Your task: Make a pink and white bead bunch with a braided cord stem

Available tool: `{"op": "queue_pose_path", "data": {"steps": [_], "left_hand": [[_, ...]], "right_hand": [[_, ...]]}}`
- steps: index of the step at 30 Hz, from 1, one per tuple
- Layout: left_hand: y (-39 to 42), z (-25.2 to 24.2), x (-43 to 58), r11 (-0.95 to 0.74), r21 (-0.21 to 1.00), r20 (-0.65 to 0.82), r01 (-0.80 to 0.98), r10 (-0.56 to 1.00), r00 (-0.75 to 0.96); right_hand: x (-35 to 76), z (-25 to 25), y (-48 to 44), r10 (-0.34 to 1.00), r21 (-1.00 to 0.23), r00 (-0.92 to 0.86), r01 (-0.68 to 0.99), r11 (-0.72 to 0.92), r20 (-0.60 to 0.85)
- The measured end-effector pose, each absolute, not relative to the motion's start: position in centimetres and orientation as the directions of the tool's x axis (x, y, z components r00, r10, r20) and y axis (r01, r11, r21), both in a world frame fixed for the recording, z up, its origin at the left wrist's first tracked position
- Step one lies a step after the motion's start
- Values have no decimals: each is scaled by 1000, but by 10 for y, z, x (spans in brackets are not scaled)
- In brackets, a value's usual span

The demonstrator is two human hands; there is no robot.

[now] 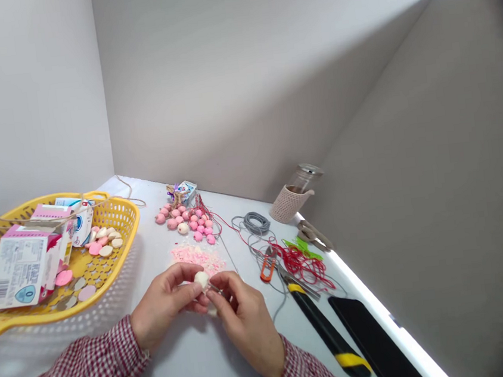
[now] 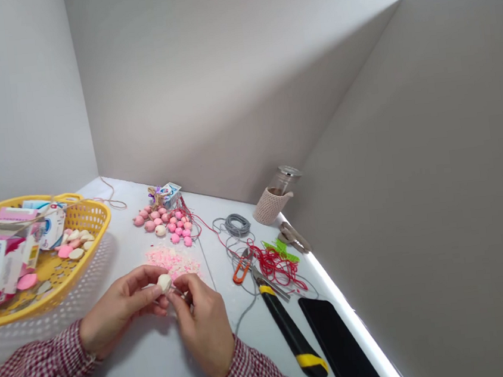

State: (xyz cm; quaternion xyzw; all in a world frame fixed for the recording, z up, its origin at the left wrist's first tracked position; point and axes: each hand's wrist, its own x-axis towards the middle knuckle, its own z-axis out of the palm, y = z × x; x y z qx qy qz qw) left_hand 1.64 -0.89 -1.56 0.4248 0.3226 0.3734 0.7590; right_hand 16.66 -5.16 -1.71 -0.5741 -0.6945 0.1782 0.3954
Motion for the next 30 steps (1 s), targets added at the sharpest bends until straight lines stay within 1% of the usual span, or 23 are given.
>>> {"op": "queue_pose_path", "data": {"steps": [5,15,21,25,30], "left_hand": [[-9,-15,16,392,865,-199,-314,841,503],[-8,-17,17,326,911,-161,-252,845,510],[-8,-17,16,321,909,-154,-267,852,500],[-9,-15,16,334,902,-168,-272,854,492],[-9,-11,17,343,908,-186,-239,844,504]], "right_hand": [[167,-18,-51,925,-692,9,667,277,379],[167,-17,-51,923,-675,-76,660,330,377],[167,-17,-51,932,-717,-34,629,301,361],[168,-18,-51,929,-724,-16,622,298,369],[168,-17,-50,946,-772,-24,570,279,324]]}}
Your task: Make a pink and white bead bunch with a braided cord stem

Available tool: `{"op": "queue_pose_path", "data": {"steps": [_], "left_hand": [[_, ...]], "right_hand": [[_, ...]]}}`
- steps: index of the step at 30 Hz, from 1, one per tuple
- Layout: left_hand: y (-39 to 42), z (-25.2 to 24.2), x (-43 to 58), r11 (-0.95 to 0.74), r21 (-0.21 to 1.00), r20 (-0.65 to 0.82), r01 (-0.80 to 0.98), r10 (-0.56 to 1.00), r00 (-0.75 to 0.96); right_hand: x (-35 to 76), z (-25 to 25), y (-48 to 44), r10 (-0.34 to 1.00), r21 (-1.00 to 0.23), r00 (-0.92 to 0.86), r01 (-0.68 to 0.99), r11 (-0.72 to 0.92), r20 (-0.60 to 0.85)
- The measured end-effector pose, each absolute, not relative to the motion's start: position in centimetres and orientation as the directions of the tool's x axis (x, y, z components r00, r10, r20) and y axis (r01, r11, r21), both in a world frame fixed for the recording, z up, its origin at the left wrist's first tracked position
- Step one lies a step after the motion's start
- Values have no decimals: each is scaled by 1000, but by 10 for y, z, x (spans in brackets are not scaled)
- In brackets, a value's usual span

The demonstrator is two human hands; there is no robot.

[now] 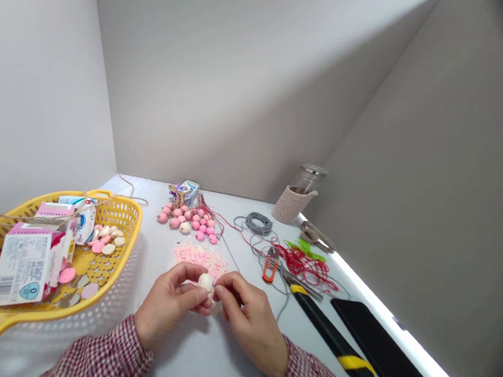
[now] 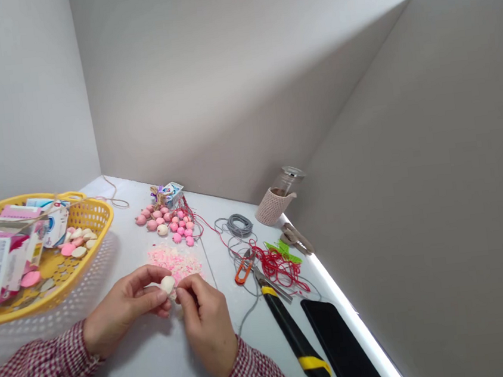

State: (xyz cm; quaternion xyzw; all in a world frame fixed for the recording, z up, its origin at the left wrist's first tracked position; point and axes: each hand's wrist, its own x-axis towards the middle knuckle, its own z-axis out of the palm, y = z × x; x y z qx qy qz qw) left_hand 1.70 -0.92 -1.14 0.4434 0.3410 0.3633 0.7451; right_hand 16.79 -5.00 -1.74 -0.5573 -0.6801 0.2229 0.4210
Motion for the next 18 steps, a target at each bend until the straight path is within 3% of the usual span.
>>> {"op": "queue_pose_path", "data": {"steps": [11,18], "left_hand": [[-8,-11,19,316,926,-189,-208,863,469],[-8,-13,19,323,921,-194,-219,866,460]], "right_hand": [[167,-18,-50,973,-845,-2,497,201,230],[167,-21,-49,957,-819,0,517,248,289]]}}
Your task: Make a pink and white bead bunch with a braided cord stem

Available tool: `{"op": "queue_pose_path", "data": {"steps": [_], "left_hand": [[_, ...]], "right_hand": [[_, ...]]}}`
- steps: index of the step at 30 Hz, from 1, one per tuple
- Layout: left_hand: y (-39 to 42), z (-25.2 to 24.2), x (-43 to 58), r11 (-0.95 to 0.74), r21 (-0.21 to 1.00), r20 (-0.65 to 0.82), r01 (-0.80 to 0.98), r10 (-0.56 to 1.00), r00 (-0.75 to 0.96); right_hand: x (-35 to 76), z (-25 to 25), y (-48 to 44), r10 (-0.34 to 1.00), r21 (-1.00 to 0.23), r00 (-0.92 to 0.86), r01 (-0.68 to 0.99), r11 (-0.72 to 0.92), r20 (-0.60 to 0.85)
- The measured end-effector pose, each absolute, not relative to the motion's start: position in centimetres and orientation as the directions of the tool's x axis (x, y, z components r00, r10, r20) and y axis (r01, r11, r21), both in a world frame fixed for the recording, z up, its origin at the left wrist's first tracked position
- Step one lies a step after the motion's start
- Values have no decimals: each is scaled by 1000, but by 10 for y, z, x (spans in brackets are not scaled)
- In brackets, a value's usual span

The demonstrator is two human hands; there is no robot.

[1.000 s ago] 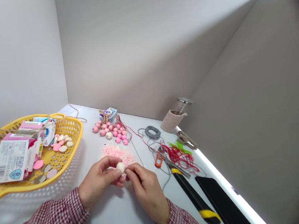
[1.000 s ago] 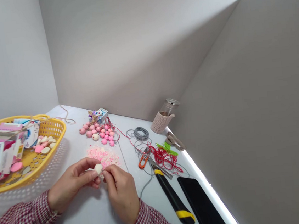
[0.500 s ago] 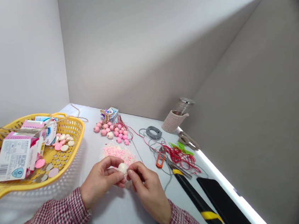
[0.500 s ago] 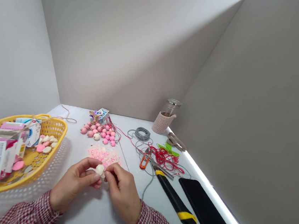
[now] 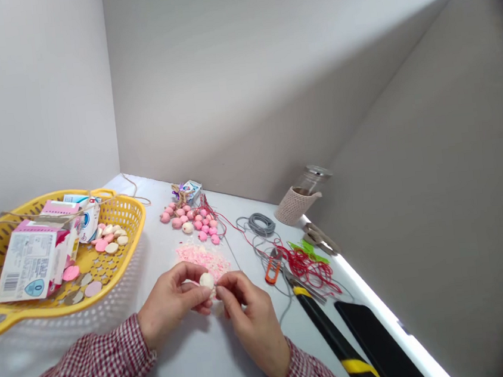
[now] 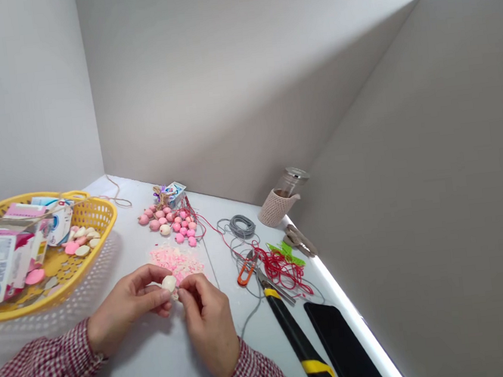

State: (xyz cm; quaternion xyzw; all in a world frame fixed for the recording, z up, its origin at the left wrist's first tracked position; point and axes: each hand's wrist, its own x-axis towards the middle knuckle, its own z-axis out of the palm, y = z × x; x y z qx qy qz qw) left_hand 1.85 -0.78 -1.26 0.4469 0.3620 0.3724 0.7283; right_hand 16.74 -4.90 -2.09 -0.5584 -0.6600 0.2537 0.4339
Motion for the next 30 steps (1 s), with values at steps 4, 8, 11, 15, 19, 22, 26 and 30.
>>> {"op": "queue_pose_path", "data": {"steps": [4,8,11,15,19,22,26,30], "left_hand": [[-8,-14,19,326,919,-195,-221,864,465],[-8,-14,20,318,920,-186,-228,868,461],[-7,-13,21,311,929,-186,-202,862,472],[-7,-12,22,297,935,-182,-195,871,456],[-8,-10,21,269,942,-164,-199,889,428],[-7,-11,20,263,944,-157,-201,891,425],[-7,-13,20,277,937,-165,-211,886,433],[-7,-13,21,283,940,-174,-191,879,444]], "right_hand": [[167,-21,-49,962,-828,9,512,229,271],[166,-22,-49,976,-856,8,482,188,218],[165,-23,-49,981,-875,9,454,170,195],[164,-25,-48,988,-902,3,408,140,155],[165,-24,-48,990,-923,-2,361,134,143],[166,-23,-47,985,-910,16,385,152,171],[166,-23,-46,975,-886,7,418,199,222],[165,-26,-46,980,-898,-15,399,186,196]]}}
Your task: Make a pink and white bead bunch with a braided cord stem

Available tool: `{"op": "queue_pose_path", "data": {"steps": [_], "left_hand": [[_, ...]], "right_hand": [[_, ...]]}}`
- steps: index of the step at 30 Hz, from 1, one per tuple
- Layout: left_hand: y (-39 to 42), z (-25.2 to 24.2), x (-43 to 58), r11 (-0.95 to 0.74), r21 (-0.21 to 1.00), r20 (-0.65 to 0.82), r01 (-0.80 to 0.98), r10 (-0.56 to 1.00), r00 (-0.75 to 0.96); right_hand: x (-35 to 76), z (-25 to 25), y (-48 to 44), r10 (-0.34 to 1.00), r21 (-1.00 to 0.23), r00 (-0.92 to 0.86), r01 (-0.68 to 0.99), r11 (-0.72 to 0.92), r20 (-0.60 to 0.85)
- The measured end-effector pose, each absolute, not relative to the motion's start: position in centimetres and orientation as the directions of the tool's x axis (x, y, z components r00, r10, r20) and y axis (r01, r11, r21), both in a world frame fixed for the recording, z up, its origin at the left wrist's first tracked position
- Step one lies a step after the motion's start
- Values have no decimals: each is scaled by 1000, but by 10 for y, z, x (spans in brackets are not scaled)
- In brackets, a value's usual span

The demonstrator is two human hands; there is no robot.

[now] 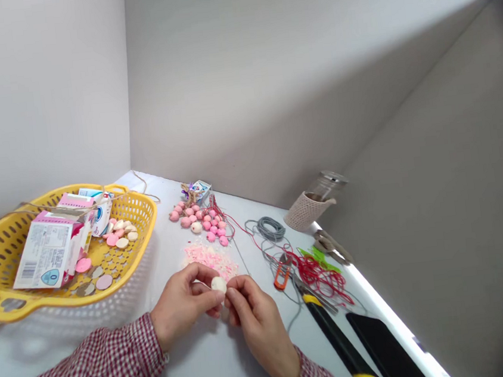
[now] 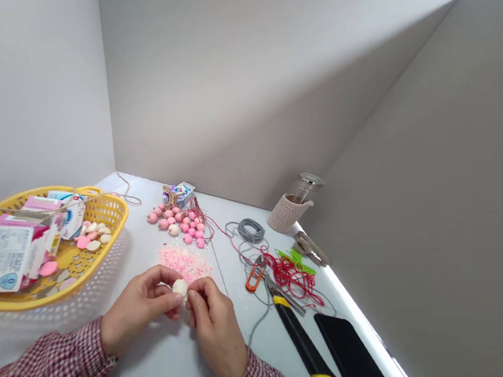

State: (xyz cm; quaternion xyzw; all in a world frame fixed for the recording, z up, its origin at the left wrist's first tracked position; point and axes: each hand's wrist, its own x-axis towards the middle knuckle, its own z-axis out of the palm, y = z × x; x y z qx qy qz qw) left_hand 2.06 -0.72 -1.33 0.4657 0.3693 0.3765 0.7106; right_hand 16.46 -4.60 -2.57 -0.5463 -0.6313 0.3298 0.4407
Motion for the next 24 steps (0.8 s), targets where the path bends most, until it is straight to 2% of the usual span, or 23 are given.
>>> {"op": "queue_pose_path", "data": {"steps": [7,15,19,24], "left_hand": [[-7,-10,18,323,914,-193,-245,877,439],[-7,-14,17,434,831,-235,-347,840,488],[-7,-15,17,456,819,-244,-347,825,509],[-8,-15,18,459,818,-244,-346,822,515]], "right_hand": [[166,-26,-46,987,-913,-18,376,156,161],[166,-22,-49,889,-679,-18,638,363,458],[166,-21,-49,874,-648,-35,657,386,485],[167,-22,-50,888,-676,-1,649,350,459]]}}
